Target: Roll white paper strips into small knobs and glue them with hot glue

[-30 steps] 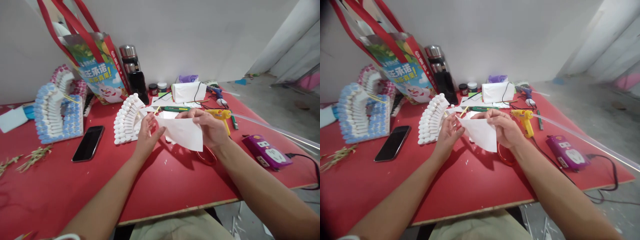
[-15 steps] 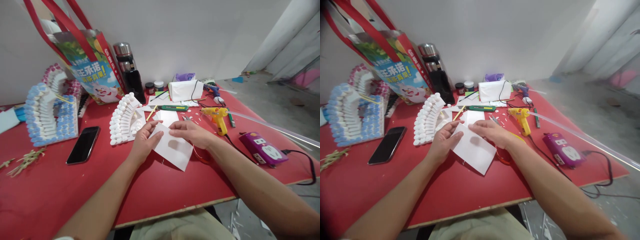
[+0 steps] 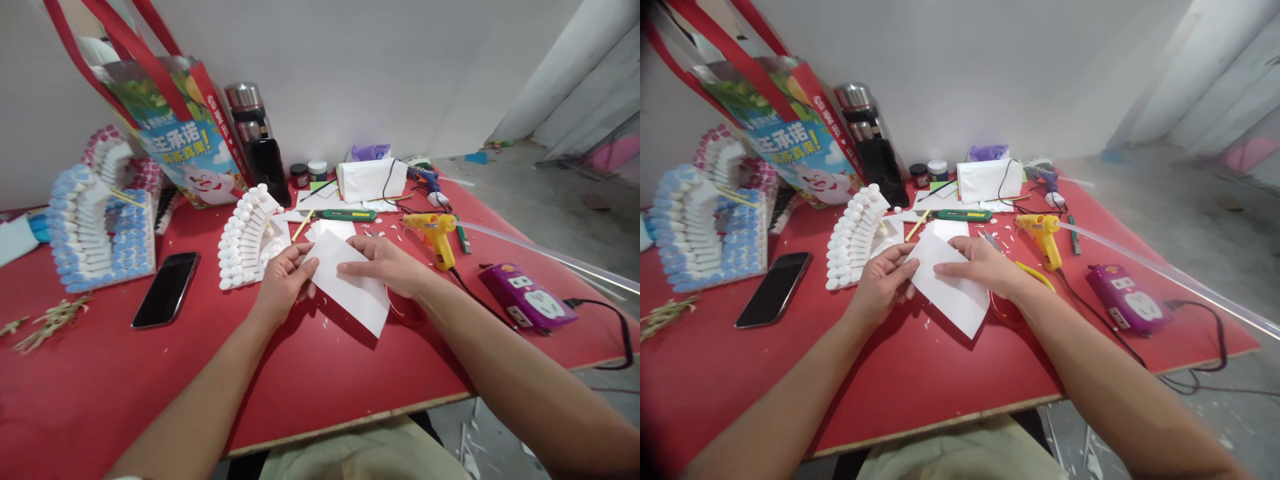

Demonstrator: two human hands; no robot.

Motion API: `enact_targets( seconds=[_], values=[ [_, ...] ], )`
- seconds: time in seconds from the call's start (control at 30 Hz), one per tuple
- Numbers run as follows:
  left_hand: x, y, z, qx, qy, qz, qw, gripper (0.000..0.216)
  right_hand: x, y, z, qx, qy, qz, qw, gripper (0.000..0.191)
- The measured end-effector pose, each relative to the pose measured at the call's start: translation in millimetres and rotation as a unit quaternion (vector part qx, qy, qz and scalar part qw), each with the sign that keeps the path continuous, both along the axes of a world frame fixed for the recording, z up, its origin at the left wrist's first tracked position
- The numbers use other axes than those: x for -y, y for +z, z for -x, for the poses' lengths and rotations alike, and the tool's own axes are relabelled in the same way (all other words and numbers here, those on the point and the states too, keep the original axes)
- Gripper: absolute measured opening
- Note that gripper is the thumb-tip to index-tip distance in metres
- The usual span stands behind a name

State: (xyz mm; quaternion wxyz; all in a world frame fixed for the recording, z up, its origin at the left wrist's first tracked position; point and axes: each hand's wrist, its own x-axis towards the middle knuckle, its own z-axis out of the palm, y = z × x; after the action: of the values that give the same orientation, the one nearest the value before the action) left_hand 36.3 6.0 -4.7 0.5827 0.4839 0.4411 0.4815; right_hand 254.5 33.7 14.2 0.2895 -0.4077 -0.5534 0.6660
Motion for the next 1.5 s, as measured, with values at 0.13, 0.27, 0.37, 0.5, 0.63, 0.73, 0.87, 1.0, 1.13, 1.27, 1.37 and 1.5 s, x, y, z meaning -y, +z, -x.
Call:
enact_targets(
  seconds=[0.13, 0.27, 0.37, 0.5, 0.63, 0.73, 0.87, 1.0, 1.13, 1.27, 1.37, 1.5],
  values=[
    [-2, -1.9, 1, 0.001, 0.009, -0.005, 1.000, 0.035, 3, 4.5, 2, 0.012, 0.019, -0.023, 0.999, 0.032],
    [-3, -1.5, 3, 0.000, 0.016, -0.009, 1.000, 0.033, 2, 8.8, -1, -0.003, 0.014, -0.009, 1.000, 0.040],
    [-3, -1.1, 3, -0.007, 0.005, -0.011, 1.000, 0.032, 1, 8.0, -3, 0.021, 0.011, -0.033, 0.999, 0.039],
    [-2, -1.7, 3, -0.015, -0.005, -0.015, 1.000, 0.034, 1, 3.9, -4, 0.026, 0.023, -0.038, 0.999, 0.038],
    [-3, -1.2, 3, -0.007, 0.003, -0.010, 1.000, 0.034, -1, 1.2, -5, -0.016, 0.012, -0.004, 1.000, 0.047],
    [-4, 0.5, 3, 0.021, 0.012, -0.007, 1.000, 0.030, -3, -0.4, -6, -0.053, -0.008, 0.007, 0.999, 0.049],
    [-4, 0.0, 3, 0.049, 0.025, -0.006, 0.998, 0.022, -5, -3.3, -4, -0.095, -0.042, 0.026, 0.994, 0.039],
    [-4, -4.8, 5, 0.045, 0.005, 0.004, 0.999, 0.020, -4, -7.4, -2, -0.103, -0.026, 0.010, 0.994, 0.039],
    [-4, -3.5, 4, 0.053, 0.009, 0.011, 0.998, 0.021, -4, -7.8, 0, -0.116, -0.064, 0.016, 0.991, 0.031],
    [-2, 4.9, 2, 0.067, 0.013, 0.024, 0.997, 0.019, -1, -2.8, 2, -0.125, -0.075, 0.033, 0.989, 0.020],
    [-3, 8.3, 4, 0.094, -0.006, 0.033, 0.995, 0.017, 2, -0.1, 1, -0.098, -0.068, 0.017, 0.993, 0.014],
    [-4, 8.0, 7, 0.125, -0.065, 0.062, 0.988, 0.040, 4, 1.4, -1, -0.018, -0.060, -0.071, 0.995, 0.018]
  ],
)
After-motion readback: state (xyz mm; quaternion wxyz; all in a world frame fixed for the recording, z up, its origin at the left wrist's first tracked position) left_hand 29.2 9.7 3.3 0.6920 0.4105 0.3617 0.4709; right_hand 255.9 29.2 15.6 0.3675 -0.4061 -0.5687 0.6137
